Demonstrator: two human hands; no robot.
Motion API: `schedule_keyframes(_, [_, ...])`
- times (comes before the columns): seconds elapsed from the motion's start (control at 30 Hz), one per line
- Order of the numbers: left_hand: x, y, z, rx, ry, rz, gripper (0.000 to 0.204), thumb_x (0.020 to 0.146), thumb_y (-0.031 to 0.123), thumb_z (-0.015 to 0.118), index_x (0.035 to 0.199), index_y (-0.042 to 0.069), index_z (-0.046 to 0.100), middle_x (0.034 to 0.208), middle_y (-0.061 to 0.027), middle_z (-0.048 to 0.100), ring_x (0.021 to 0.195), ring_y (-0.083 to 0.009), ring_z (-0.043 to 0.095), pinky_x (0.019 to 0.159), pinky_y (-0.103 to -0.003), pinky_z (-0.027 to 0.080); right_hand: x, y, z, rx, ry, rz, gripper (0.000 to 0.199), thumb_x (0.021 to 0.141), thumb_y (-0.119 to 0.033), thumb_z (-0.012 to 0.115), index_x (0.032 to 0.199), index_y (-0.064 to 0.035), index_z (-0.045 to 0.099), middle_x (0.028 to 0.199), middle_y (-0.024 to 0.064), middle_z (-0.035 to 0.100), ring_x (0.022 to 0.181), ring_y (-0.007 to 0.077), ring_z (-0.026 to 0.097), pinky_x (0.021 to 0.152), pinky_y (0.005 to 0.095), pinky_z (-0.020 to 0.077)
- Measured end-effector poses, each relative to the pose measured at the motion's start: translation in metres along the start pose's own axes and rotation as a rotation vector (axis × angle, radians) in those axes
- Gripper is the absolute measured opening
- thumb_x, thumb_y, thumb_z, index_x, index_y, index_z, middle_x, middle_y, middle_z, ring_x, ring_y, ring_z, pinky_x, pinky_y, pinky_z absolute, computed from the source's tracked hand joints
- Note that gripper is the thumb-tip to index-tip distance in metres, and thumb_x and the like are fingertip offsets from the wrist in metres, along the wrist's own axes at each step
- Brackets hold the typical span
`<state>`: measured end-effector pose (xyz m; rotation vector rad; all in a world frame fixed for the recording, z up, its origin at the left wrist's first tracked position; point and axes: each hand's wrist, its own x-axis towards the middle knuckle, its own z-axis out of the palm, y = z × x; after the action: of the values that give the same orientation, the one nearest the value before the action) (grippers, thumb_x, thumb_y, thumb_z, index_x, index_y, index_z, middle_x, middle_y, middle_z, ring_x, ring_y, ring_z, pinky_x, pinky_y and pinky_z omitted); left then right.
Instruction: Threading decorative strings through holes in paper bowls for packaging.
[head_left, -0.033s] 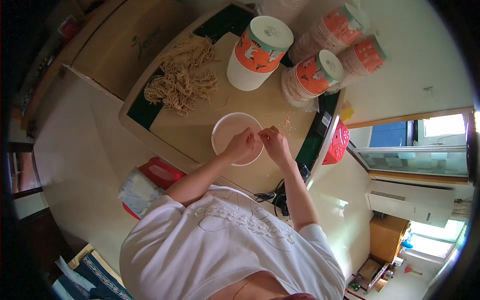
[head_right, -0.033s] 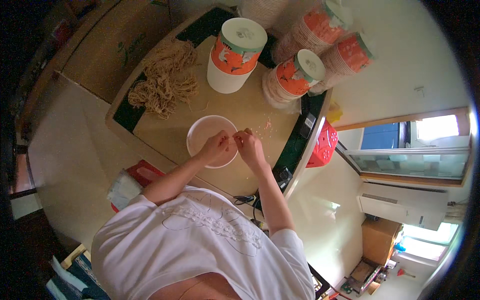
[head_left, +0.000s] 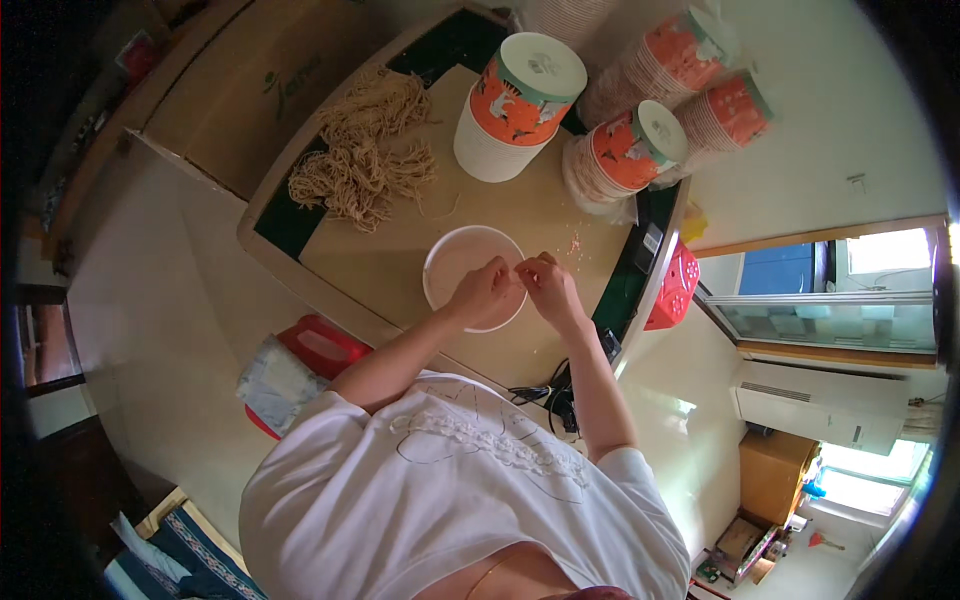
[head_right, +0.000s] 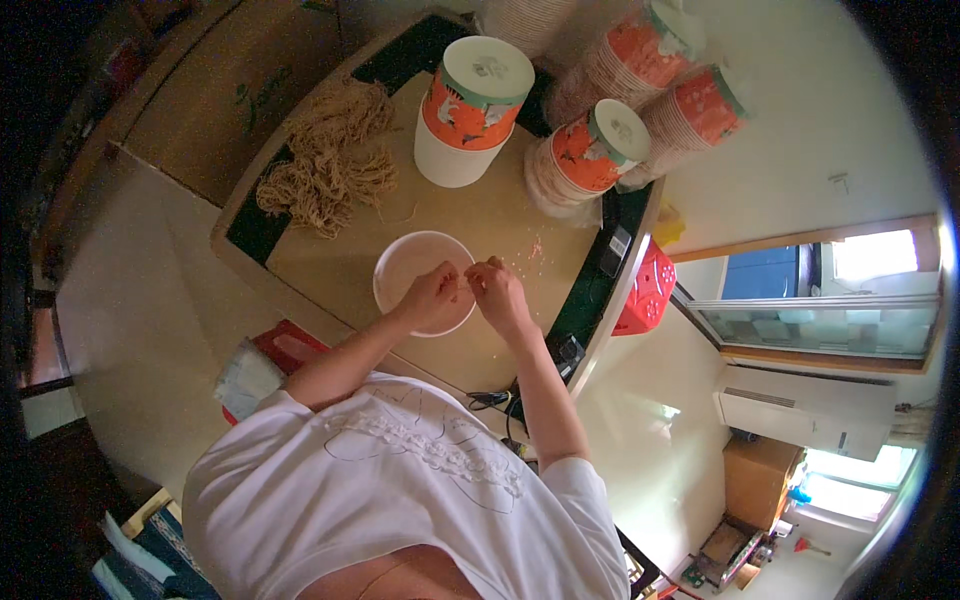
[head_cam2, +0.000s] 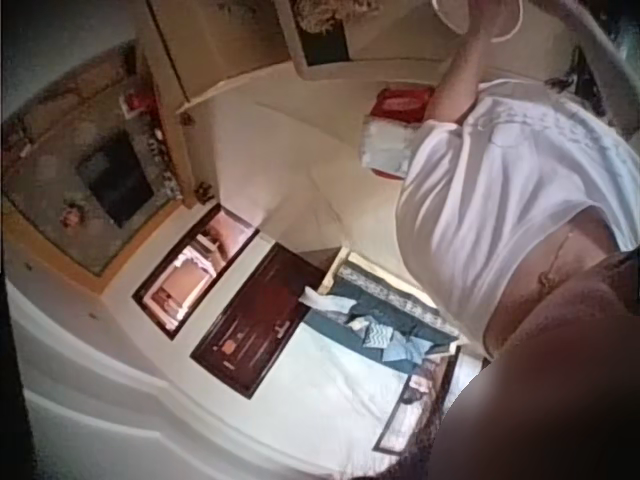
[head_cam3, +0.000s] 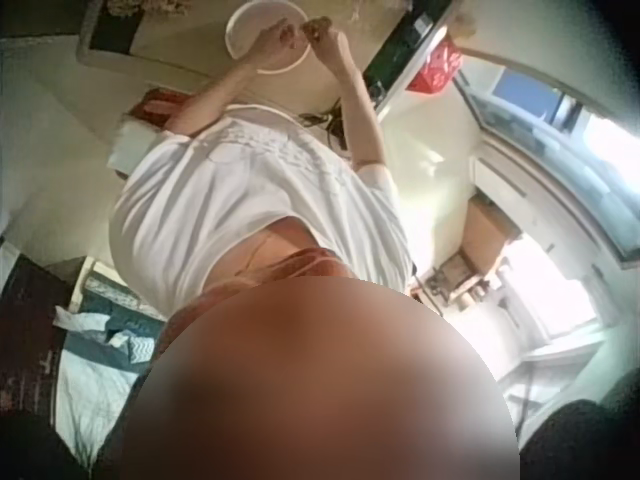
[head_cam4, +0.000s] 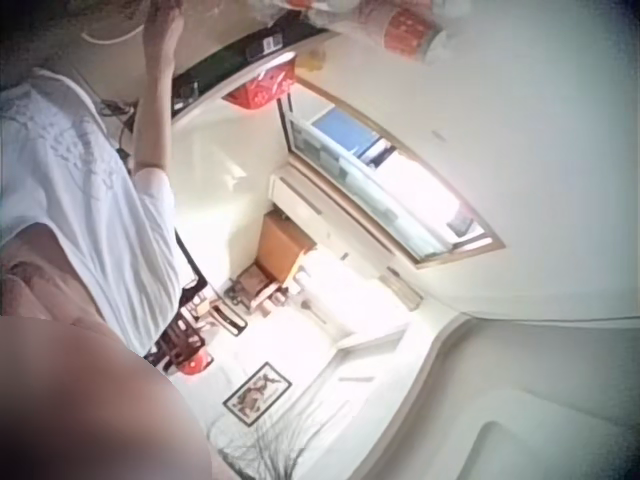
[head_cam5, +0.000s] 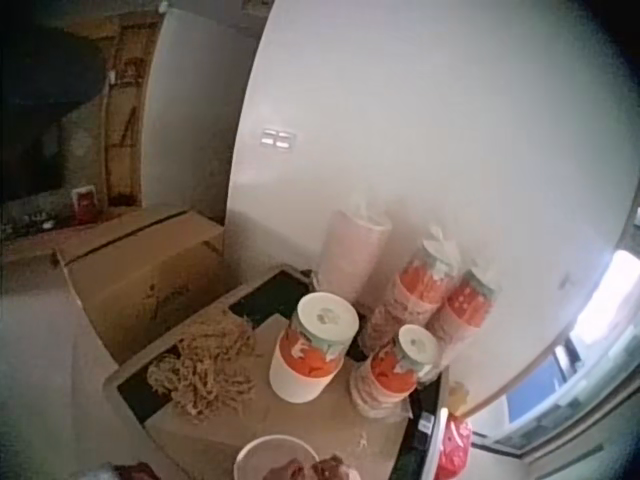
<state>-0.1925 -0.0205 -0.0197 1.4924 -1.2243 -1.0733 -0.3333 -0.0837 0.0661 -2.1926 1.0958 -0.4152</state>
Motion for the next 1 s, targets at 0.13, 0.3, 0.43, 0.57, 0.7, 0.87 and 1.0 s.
schedule_keyframes(0.13, [-0.006,0.009,-0.006,0.13,0.04,0.16,0.013,0.085,0.017,0.052,0.089,0.005,0.052,0.079,-0.0172,0.06,0.074,-0.0364,0.059,0.063,-0.044,0.048,0.005,0.005,0.0,-0.132,-0.134,-0.041,0.013,0.083,-0.009,0.056,0.09,-0.0081,0.066,0.087,0.0137,0.059,0.082,0.032,0.06,0.072,0.0397,0.048])
schedule_keyframes(0.3, [-0.012,0.025,-0.017,0.364,0.007,0.353,0.014,0.081,0.017,0.057,0.09,0.007,0.058,0.085,-0.0134,0.055,0.079,-0.031,0.057,0.065,-0.042,0.049,0.013,0.004,-0.003,-0.167,-0.164,-0.004,0.011,0.08,-0.008,0.056,0.086,-0.008,0.066,0.087,0.0157,0.059,0.084,0.0344,0.059,0.073,0.0418,0.0483])
schedule_keyframes(0.43, [-0.021,0.04,-0.027,0.569,-0.045,0.575,0.009,0.069,0.01,0.063,0.078,0.008,0.061,0.089,-0.0105,0.054,0.082,-0.0294,0.055,0.068,-0.04,0.049,0.023,0.011,-0.007,-0.26,-0.274,-0.029,0.009,0.078,-0.008,0.057,0.082,-0.0101,0.066,0.088,0.0133,0.059,0.083,0.0324,0.06,0.071,0.041,0.0488])
schedule_keyframes(0.57, [-0.021,0.034,-0.026,0.761,-0.008,0.564,0.005,0.064,0.011,0.066,0.07,0.011,0.065,0.092,-0.0083,0.054,0.089,-0.0276,0.053,0.071,-0.04,0.05,0.028,0.006,-0.009,-0.321,-0.339,-0.109,0.007,0.075,-0.01,0.058,0.077,-0.0106,0.065,0.087,0.0112,0.059,0.081,0.0302,0.061,0.069,0.0395,0.0495])
schedule_keyframes(0.7, [-0.017,0.026,-0.025,0.83,0.038,0.496,0.008,0.064,0.013,0.067,0.072,0.012,0.067,0.095,-0.0076,0.054,0.093,-0.0281,0.051,0.074,-0.04,0.05,0.034,-0.004,-0.001,-0.32,-0.357,-0.167,0.007,0.075,-0.011,0.06,0.078,-0.0101,0.066,0.089,0.0111,0.058,0.082,0.0293,0.061,0.07,0.0388,0.0494])
schedule_keyframes(0.87, [-0.015,0.039,-0.028,0.768,0.049,0.487,0.006,0.067,0.014,0.067,0.073,0.012,0.067,0.098,-0.0069,0.054,0.094,-0.0282,0.05,0.078,-0.04,0.048,0.037,0.018,0.017,-0.541,-0.42,-0.225,0.006,0.076,-0.013,0.061,0.078,-0.0089,0.066,0.09,0.0127,0.058,0.082,0.0314,0.06,0.071,0.0405,0.0488])
schedule_keyframes(1.0, [-0.013,0.03,-0.024,0.75,0.085,0.465,0.007,0.069,0.016,0.067,0.074,0.011,0.066,0.094,-0.007,0.056,0.094,-0.0277,0.05,0.078,-0.039,0.047,0.033,0.021,0.02,-0.565,-0.397,-0.235,0.012,0.081,-0.017,0.055,0.081,-0.0077,0.062,0.09,0.0107,0.063,0.081,0.0308,0.064,0.064,0.0413,0.0525])
